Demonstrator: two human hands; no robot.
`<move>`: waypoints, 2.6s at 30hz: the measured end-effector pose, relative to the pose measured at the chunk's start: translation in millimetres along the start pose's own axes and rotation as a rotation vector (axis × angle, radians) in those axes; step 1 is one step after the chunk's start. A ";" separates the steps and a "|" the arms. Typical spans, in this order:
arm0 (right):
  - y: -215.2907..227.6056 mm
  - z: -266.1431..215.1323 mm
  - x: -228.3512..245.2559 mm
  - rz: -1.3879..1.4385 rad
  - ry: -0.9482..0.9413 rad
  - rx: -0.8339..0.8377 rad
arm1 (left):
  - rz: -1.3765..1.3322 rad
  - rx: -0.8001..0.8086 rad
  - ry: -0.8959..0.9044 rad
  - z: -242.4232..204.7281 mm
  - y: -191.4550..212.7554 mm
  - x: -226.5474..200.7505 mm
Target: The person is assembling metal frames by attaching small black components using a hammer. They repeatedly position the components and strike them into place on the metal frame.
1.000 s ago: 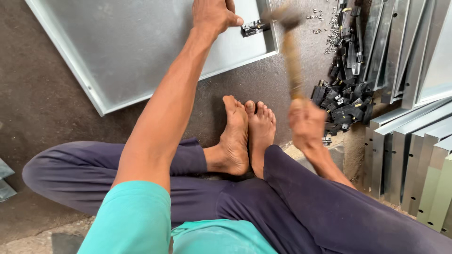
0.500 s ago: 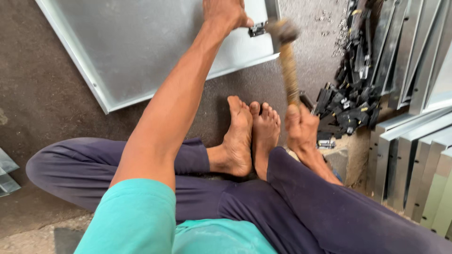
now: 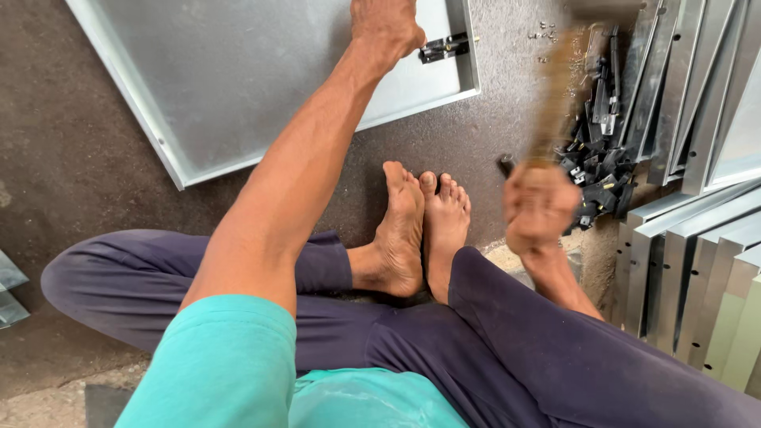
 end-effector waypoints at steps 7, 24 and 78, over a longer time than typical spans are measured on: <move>-1.3 -0.8 -19.2 -0.490 -0.226 0.223 | 0.001 -0.033 -0.028 -1.0 -4.4 1.2; 5.3 22.4 15.9 -0.080 0.025 0.013 | 0.004 0.004 0.067 -4.6 29.8 -18.5; -96.2 160.1 243.3 -0.059 0.878 0.062 | -1.875 -0.502 0.316 -163.6 256.3 40.0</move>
Point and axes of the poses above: each hand's wrist, its own z-axis towards the middle knuckle, its own y-axis out of the back of the hand, x = y × z, the point moved 4 cm from there along z, towards the middle knuckle, and after that the axes turned 5 degrees about -x, right-handed, at the moved point
